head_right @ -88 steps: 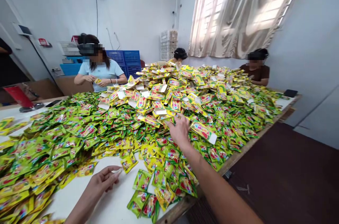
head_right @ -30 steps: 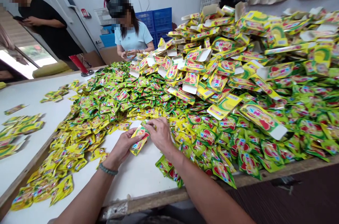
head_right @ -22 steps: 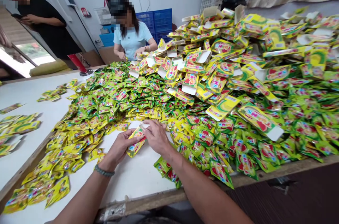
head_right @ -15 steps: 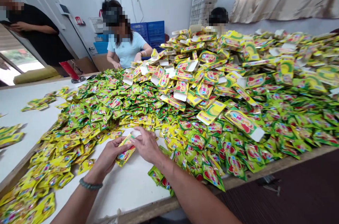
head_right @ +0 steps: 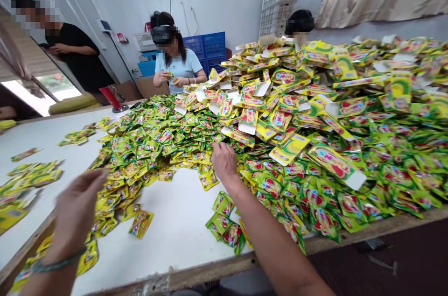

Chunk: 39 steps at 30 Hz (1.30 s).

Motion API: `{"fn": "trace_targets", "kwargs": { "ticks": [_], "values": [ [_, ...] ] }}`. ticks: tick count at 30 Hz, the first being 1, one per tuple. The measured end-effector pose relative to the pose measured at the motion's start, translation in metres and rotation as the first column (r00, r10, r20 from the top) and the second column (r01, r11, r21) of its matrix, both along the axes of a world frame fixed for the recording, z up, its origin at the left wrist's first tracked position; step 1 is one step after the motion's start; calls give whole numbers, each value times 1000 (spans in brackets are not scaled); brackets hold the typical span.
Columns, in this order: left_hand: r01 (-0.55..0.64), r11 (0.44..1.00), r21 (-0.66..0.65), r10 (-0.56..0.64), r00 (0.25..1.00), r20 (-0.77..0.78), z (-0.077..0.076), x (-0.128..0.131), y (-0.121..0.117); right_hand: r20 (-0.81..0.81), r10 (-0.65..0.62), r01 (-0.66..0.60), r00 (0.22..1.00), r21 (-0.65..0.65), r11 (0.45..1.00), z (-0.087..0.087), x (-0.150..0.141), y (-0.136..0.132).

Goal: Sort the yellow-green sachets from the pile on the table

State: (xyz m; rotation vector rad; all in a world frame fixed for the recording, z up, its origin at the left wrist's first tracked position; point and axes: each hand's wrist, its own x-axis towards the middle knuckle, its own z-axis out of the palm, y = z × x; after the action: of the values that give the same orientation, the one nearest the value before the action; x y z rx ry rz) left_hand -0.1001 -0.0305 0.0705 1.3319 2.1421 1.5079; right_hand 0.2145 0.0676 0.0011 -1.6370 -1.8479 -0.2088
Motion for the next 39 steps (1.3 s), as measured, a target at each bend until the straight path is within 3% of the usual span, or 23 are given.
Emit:
{"fn": "trace_targets", "kwargs": {
  "ticks": [3,4,8,13,16,18,20,22,24,25,27,29,31,33,35,38,39],
  "values": [
    [305,929,-208,-300,952,57,-29,60,28,-29,14,-12,999,58,998,-7,1,-7],
    [355,902,-244,-364,931,10,-37,81,39,-22,22,-20,1000,61,998,-10,2,-10],
    [354,873,-336,-446,858,-254,-55,155,80,32,71,-71,997,12,997,-16,1,-9],
    [354,883,-308,-432,869,-239,-71,202,112,-308,12,-5,951,24,1000,-14,2,-1],
    [397,876,-276,-448,880,-158,-78,204,116,-474,24,-37,880,-17,999,-12,6,-2],
    [443,860,-255,-474,878,-73,-79,196,113,-621,29,-113,783,-97,989,-11,8,-4],
    [485,842,-234,-496,868,17,-78,180,105,-805,51,-281,591,-146,949,-13,7,-5],
    [549,819,-165,-510,829,230,-73,161,91,-920,89,-470,383,-111,876,-16,-1,-8],
    [612,790,-45,-507,692,513,-68,143,73,-945,123,-593,304,-87,800,-20,-12,-12],
    [627,779,17,-495,597,631,-66,136,64,-934,143,-625,327,-101,774,-21,-19,-15],
    [636,767,88,-472,466,749,-65,128,48,-865,195,-625,461,-161,763,-23,-31,-23],
    [631,767,116,-467,425,776,-69,126,37,-736,283,-575,615,-172,800,-22,-40,-31],
    [620,773,132,-468,418,778,-76,127,33,-603,385,-549,699,-106,829,-22,-45,-38],
    [611,780,135,-462,416,783,-81,127,33,-577,408,-536,707,-61,842,-23,-48,-40],
    [621,775,120,-435,386,814,-85,125,35,-692,308,-519,653,-113,847,-25,-48,-38],
    [626,776,78,-361,339,869,-87,121,36,-853,118,-606,509,-258,753,-30,-47,-31],
    [619,782,65,-347,347,871,-88,120,36,-852,112,-634,511,-286,718,-30,-47,-30]
  ]
}}
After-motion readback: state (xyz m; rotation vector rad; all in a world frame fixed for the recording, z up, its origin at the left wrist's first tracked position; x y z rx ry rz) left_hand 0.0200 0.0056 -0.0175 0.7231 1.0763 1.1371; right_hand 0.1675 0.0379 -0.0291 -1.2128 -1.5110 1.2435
